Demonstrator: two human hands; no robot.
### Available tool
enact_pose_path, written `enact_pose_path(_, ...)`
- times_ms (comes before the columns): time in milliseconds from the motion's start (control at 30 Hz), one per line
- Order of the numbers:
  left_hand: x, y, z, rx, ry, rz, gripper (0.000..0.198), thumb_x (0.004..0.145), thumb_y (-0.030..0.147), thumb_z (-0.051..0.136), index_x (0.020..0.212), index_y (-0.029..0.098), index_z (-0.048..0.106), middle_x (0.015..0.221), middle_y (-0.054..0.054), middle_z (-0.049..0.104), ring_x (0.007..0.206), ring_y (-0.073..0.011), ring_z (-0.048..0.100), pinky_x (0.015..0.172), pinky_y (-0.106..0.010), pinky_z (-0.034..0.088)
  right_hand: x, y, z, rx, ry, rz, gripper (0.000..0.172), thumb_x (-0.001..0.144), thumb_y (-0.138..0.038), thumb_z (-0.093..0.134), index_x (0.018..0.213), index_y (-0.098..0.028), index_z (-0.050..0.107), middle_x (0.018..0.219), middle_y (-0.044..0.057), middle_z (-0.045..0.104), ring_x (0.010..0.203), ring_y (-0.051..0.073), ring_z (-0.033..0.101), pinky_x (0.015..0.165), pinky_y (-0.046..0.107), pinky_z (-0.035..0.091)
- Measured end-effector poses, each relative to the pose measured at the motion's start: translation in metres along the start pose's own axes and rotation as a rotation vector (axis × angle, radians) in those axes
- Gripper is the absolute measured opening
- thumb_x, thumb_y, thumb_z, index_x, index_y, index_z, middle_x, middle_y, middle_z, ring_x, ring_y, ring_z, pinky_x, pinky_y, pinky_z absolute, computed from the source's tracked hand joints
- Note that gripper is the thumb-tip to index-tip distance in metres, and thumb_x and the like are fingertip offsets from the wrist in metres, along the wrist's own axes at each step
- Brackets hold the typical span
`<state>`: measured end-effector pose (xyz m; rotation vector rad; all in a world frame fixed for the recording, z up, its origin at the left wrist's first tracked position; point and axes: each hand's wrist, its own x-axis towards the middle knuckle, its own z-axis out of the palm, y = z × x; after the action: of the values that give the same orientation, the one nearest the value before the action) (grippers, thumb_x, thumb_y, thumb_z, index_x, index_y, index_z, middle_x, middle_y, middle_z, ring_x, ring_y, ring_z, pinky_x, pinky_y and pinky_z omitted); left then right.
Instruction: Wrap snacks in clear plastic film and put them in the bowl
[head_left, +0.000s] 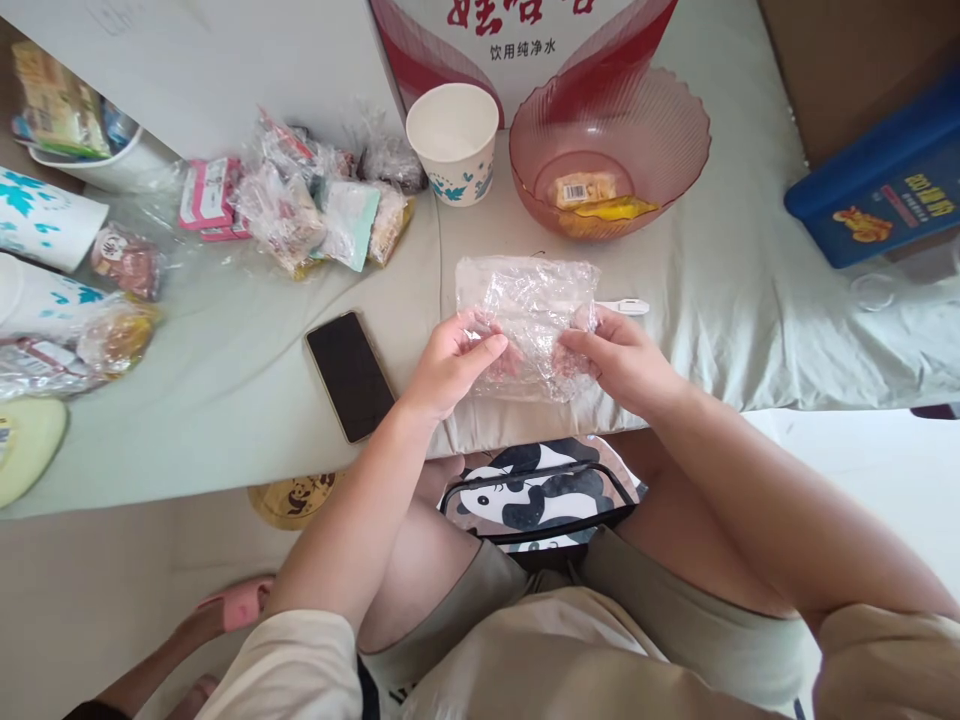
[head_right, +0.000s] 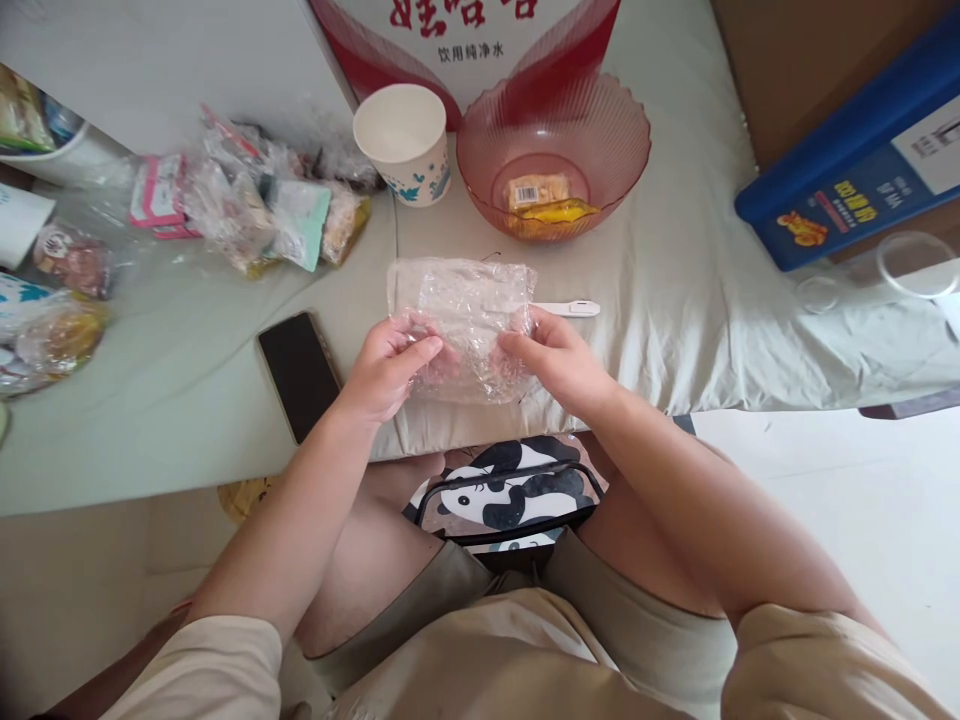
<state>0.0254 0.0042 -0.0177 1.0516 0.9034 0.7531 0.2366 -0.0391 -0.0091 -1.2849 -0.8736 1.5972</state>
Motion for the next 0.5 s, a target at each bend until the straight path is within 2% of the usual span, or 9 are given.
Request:
enact_pose_path(133,-0.005,0.007,-0.006,0.037,-0.052,-0.102,0.041,0.081,0.047,0.077,0.107,0.020,0.062,0.061,0.001,0.072,0.048,-0.0161,0.066,0.044,-0.022,0.046,-0.002,-0.003,-0.003,-0.152,-0.084,-0.070,0.031,0.083,-0.041,0.077,0.084,-0.022,0.052,0.060,-0.004,0.058,0.050,0.011,0.054,0.049,0.027,0.044)
enact_pose_path(300,-0.010,0.019,-0.005,-0.105,-0.092,-0.090,0.035,0.079,0.035,0.075,0.107,0.019,0.062,0.047,0.008,0.058,0.037,-0.0124,0.055,0.040,-0.021,0.045,-0.006,-0.008,0.000,0.060,-0.069,-0.118,0.035,0.080,-0.038,0.078,0.105,-0.028,0.056,0.059,-0.009,0.055,0.046,0.011,0.050,0.047,0.026,0.041)
enact_pose_path(433,-0.010,0.027,-0.003,-0.279,-0.065,-0.084,0.021,0.071,0.026,0.072,0.088,0.019,0.062,0.051,0.008,0.055,0.040,-0.0105,0.054,0.040,-0.021,0.045,-0.007,-0.012,-0.001,0.182,-0.105,-0.117,0.028,0.074,-0.043,0.078,0.084,-0.026,0.058,0.061,-0.005,0.058,0.048,0.013,0.054,0.050,0.029,0.044)
enact_pose_path(500,-0.008,0.028,-0.004,-0.317,-0.077,-0.075,0.018,0.069,0.031,0.070,0.079,0.018,0.062,0.057,0.005,0.056,0.045,-0.0107,0.056,0.043,-0.023,0.048,-0.006,-0.013,-0.002,0.179,-0.116,-0.117,0.034,0.075,-0.054,0.074,0.075,-0.025,0.057,0.062,-0.002,0.057,0.052,0.016,0.057,0.052,0.031,0.046)
